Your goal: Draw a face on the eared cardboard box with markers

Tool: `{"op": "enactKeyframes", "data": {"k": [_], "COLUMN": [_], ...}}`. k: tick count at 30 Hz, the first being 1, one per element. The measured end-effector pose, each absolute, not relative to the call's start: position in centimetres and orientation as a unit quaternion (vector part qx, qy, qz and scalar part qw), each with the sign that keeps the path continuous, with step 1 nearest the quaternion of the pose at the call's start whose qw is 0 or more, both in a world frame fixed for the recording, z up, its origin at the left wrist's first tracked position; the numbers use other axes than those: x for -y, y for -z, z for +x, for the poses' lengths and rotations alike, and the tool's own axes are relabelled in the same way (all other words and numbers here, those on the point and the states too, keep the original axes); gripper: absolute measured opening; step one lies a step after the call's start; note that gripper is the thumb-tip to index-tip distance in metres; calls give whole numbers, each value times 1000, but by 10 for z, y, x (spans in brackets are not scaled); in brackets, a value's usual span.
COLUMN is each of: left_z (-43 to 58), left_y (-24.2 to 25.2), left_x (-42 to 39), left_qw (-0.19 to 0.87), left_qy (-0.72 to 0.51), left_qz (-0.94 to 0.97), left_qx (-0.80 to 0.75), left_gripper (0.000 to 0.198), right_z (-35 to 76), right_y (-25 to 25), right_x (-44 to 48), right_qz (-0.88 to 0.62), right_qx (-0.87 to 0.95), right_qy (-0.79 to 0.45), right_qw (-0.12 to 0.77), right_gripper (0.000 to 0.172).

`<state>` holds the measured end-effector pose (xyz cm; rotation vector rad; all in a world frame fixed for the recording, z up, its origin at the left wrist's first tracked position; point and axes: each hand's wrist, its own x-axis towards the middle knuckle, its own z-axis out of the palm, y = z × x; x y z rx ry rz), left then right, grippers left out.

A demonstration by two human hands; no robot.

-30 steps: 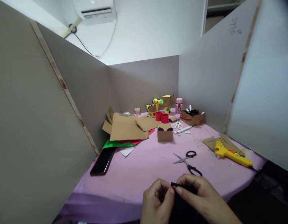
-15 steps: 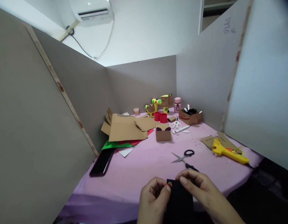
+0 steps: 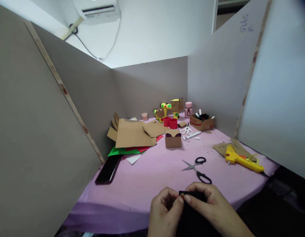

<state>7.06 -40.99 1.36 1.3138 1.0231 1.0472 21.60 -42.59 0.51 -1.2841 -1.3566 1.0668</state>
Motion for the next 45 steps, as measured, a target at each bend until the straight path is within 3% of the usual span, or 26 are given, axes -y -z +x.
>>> {"op": "enactKeyframes", "data": {"k": [14,23,39,41,45], "left_z": [69,68,50,49,50], "left_y": [-12,-8,-35,-33,-21], "left_x": [405,405,396,395,390], "left_qw": [558,544,439,455,537], "left_qy": [-430,-433,-289,-301,-372], "left_qz": [569,580,744,731,636], "left_qx": [-424,-426,-412,-410,-411], "left_gripper": [20,24,15,15,25], "right_z": [216,217,216,218,237], "right_y": [-3,2,-11,-9,-1], "right_x": [425,425,424,421,413], "right_qz": [-515,-495,-509,-494,-455], "right_qx": [535,471,589,570,432], "right_qy": [-456,-530,-441,-470,-561], "right_qw": [490,502,446,458,540], "right_gripper": [21,34,9,14,39]}}
